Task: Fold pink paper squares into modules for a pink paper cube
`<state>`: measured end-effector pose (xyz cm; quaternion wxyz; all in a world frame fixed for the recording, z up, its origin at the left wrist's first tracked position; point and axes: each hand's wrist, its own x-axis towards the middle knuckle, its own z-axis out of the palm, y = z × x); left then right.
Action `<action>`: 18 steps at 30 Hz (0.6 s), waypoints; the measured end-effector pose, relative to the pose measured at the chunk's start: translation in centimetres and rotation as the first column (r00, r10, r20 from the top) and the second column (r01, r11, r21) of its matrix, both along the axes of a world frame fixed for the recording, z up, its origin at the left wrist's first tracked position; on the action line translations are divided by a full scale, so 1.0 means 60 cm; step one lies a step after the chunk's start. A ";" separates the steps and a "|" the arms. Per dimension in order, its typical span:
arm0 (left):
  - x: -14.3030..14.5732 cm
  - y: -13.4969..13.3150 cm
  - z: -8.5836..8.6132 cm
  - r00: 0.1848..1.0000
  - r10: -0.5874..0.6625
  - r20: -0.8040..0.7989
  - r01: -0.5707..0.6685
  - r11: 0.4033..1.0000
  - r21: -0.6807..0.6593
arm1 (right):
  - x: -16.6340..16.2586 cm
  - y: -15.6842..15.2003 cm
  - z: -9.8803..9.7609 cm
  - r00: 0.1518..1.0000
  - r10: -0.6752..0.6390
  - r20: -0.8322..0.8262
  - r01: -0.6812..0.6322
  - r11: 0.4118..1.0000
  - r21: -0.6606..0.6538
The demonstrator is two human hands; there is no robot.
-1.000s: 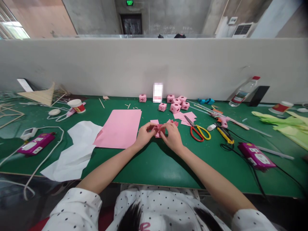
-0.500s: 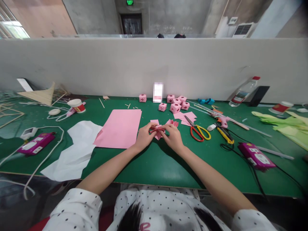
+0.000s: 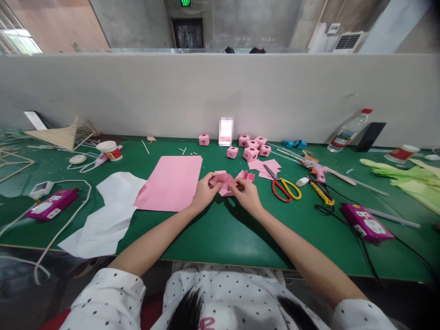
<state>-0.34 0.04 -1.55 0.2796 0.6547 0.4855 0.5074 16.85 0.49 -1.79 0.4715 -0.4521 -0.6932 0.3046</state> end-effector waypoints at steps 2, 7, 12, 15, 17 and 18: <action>0.001 0.002 -0.003 1.000 -0.025 -0.005 0.025 1.000 -0.016 | 0.002 0.002 0.000 1.000 -0.020 -0.007 0.020 0.999 -0.034; 0.007 0.002 -0.003 0.992 -0.073 0.100 0.078 0.996 -0.052 | 0.005 0.006 -0.004 0.998 -0.060 -0.015 0.059 0.994 -0.093; 0.009 0.002 0.002 0.941 -0.005 0.338 0.073 0.979 -0.190 | 0.003 0.011 -0.009 0.992 -0.004 -0.127 -0.022 0.978 -0.207; 0.006 0.005 -0.002 0.901 -0.048 0.431 0.170 0.953 -0.249 | 0.002 0.012 -0.010 0.988 0.020 -0.155 -0.056 0.970 -0.235; 0.004 0.007 -0.006 0.868 -0.097 0.487 0.255 0.929 -0.270 | 0.001 0.012 -0.009 0.979 0.050 -0.197 -0.101 0.960 -0.263; 0.004 0.007 -0.007 0.852 -0.114 0.512 0.286 0.919 -0.272 | 0.001 0.011 -0.009 0.972 0.064 -0.226 -0.127 0.952 -0.278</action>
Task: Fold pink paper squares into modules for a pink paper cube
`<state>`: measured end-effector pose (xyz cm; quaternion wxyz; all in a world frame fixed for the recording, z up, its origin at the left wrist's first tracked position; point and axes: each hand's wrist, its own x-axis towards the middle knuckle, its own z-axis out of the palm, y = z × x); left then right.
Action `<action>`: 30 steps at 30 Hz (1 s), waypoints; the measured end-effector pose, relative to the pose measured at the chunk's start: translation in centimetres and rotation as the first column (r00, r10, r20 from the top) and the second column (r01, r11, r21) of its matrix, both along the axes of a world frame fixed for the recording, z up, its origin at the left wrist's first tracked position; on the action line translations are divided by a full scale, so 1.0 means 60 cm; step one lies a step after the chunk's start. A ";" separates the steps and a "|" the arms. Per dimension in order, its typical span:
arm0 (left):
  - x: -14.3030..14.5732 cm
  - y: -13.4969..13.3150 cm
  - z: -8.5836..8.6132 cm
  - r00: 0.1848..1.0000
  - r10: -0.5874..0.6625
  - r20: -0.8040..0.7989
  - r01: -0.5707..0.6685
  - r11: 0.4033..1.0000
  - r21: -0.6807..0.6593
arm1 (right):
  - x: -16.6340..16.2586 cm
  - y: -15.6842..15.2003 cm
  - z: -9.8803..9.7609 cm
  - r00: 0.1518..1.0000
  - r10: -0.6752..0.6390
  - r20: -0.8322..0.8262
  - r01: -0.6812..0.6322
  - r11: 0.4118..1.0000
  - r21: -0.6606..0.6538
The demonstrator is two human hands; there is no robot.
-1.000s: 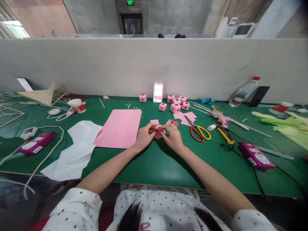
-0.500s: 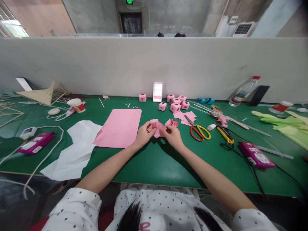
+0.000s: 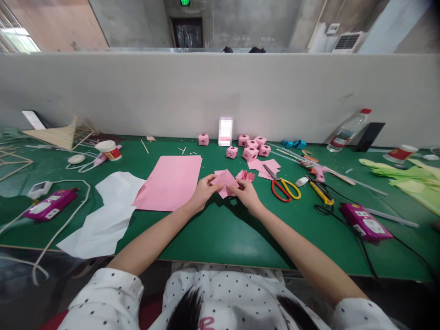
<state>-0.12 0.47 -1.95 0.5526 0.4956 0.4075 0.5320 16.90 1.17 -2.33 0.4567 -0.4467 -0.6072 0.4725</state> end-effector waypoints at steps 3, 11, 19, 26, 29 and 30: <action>0.002 -0.001 0.003 0.996 -0.025 0.088 0.028 0.999 -0.028 | -0.001 -0.001 0.002 0.995 0.021 -0.097 -0.027 0.998 -0.061; 0.004 -0.004 0.016 0.975 -0.054 0.215 0.079 0.991 -0.111 | -0.003 -0.004 0.007 0.955 0.046 -0.292 -0.111 0.971 -0.212; 0.000 -0.003 0.009 0.999 0.028 -0.047 -0.022 0.994 0.111 | 0.000 0.001 0.002 0.975 0.017 -0.221 -0.052 0.987 -0.155; 0.004 -0.007 0.012 0.999 0.018 -0.029 -0.015 0.995 0.096 | 0.001 -0.003 0.006 0.955 0.049 -0.293 -0.106 0.978 -0.180; 0.004 -0.009 0.013 0.997 0.041 -0.068 -0.033 0.993 0.115 | 0.000 -0.006 0.012 0.957 0.047 -0.287 -0.095 0.983 -0.157; 0.004 -0.008 0.013 0.996 0.050 -0.079 -0.040 0.992 0.123 | -0.001 -0.007 0.013 0.958 0.051 -0.284 -0.097 0.984 -0.152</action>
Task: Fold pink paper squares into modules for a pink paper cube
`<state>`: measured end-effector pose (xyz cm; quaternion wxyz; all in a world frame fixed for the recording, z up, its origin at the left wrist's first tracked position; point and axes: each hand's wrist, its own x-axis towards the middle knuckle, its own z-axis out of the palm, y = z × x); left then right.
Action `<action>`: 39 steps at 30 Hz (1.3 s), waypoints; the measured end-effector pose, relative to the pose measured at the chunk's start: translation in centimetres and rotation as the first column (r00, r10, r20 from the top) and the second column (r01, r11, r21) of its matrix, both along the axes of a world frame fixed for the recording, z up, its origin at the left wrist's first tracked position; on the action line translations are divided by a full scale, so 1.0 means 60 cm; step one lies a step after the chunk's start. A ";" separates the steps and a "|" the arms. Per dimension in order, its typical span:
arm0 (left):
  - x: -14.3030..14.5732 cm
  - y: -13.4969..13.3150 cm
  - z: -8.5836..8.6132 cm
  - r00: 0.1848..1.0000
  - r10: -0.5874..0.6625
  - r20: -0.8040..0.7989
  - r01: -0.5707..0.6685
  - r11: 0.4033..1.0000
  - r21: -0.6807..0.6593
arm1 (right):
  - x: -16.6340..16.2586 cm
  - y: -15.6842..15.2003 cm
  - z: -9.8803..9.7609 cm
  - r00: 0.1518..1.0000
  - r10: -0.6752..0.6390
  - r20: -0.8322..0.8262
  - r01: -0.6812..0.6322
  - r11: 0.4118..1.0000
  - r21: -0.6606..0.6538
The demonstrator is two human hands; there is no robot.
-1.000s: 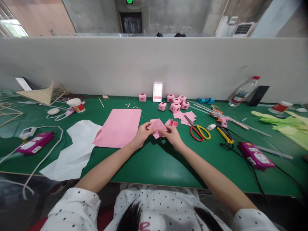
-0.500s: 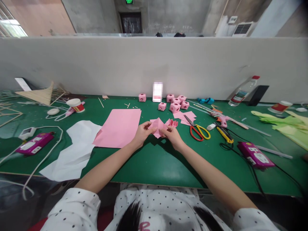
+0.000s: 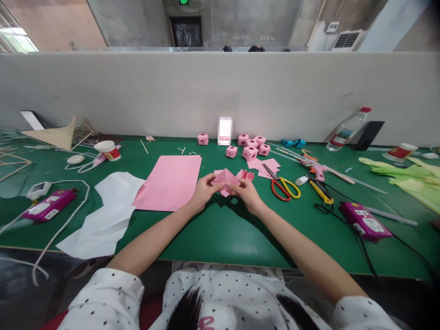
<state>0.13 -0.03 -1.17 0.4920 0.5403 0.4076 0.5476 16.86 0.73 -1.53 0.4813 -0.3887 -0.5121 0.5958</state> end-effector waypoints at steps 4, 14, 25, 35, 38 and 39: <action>-0.001 0.003 -0.003 0.998 0.053 -0.047 -0.050 0.997 0.059 | -0.002 0.001 -0.001 1.000 -0.001 0.030 0.000 1.000 0.030; -0.007 -0.016 0.004 0.874 0.235 -0.425 -0.056 0.918 0.393 | 0.003 0.007 -0.012 0.915 -0.217 0.340 0.078 0.922 0.378; -0.012 -0.012 -0.013 0.753 0.321 -0.574 -0.003 0.874 0.486 | 0.006 -0.013 -0.007 0.679 -0.423 0.600 -0.138 0.729 0.671; -0.002 -0.013 0.000 0.882 0.178 -0.437 -0.047 0.954 0.295 | 0.001 -0.014 0.000 0.730 -0.339 0.593 -0.025 0.854 0.520; -0.004 -0.002 -0.005 0.927 0.140 -0.347 -0.084 0.982 0.172 | 0.008 -0.005 0.002 0.768 -0.276 0.578 -0.001 0.902 0.432; -0.005 0.002 -0.007 0.937 0.129 -0.325 -0.088 0.987 0.138 | 0.012 -0.003 0.004 0.787 -0.268 0.555 0.009 0.905 0.424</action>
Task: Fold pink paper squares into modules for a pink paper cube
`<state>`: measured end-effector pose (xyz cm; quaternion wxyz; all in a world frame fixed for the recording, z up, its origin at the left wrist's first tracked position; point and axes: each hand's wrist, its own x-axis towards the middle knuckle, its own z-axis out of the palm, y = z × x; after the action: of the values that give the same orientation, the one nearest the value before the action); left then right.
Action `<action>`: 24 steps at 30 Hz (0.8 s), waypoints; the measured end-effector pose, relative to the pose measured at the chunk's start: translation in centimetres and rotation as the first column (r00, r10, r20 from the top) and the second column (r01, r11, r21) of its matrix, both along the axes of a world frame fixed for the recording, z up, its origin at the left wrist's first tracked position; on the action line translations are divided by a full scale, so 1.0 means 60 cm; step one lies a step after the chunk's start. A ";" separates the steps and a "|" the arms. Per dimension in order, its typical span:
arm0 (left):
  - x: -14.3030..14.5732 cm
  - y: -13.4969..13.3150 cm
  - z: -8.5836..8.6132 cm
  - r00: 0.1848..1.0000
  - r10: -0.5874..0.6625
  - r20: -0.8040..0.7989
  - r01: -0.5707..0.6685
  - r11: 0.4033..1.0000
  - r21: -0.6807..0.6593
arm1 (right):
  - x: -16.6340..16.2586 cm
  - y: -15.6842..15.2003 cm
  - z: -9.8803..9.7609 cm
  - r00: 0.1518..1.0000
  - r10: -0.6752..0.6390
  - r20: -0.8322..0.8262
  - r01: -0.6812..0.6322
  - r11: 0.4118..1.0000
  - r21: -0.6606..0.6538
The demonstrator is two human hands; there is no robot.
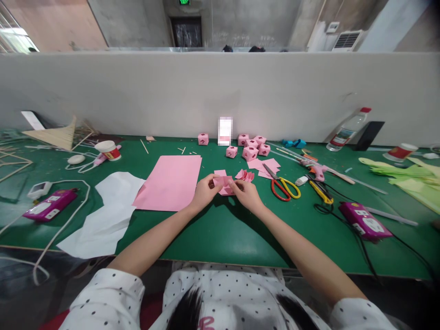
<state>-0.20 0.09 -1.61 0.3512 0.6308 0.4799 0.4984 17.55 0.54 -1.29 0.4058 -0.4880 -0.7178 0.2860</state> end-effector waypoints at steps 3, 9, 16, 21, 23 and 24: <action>-0.005 0.010 -0.008 0.997 -0.039 0.070 0.044 0.997 -0.071 | 0.013 0.005 0.009 0.997 0.055 -0.059 -0.050 0.996 0.080; -0.004 0.008 -0.006 0.986 -0.123 0.115 0.138 0.981 -0.139 | 0.030 0.013 0.016 0.948 0.266 0.176 -0.300 0.929 0.215; -0.002 0.000 0.004 0.968 -0.162 0.193 0.206 0.950 -0.236 | 0.027 0.016 0.010 0.966 0.224 0.128 -0.244 0.955 0.170; -0.002 0.004 -0.001 0.977 -0.128 0.171 0.162 0.967 -0.199 | 0.027 0.018 -0.002 0.953 0.202 0.228 -0.256 0.935 0.245; -0.003 0.007 -0.005 0.983 -0.110 0.145 0.138 0.971 -0.196 | 0.028 0.018 -0.007 0.943 0.176 0.282 -0.259 0.921 0.291; -0.003 0.008 -0.006 0.986 -0.101 0.131 0.126 0.973 -0.196 | 0.028 0.017 -0.008 0.938 0.158 0.310 -0.256 0.916 0.309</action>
<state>-0.39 0.56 -2.00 0.4699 0.5871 0.4695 0.4627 19.20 1.58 -1.79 0.3468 -0.3653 -0.8546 0.1261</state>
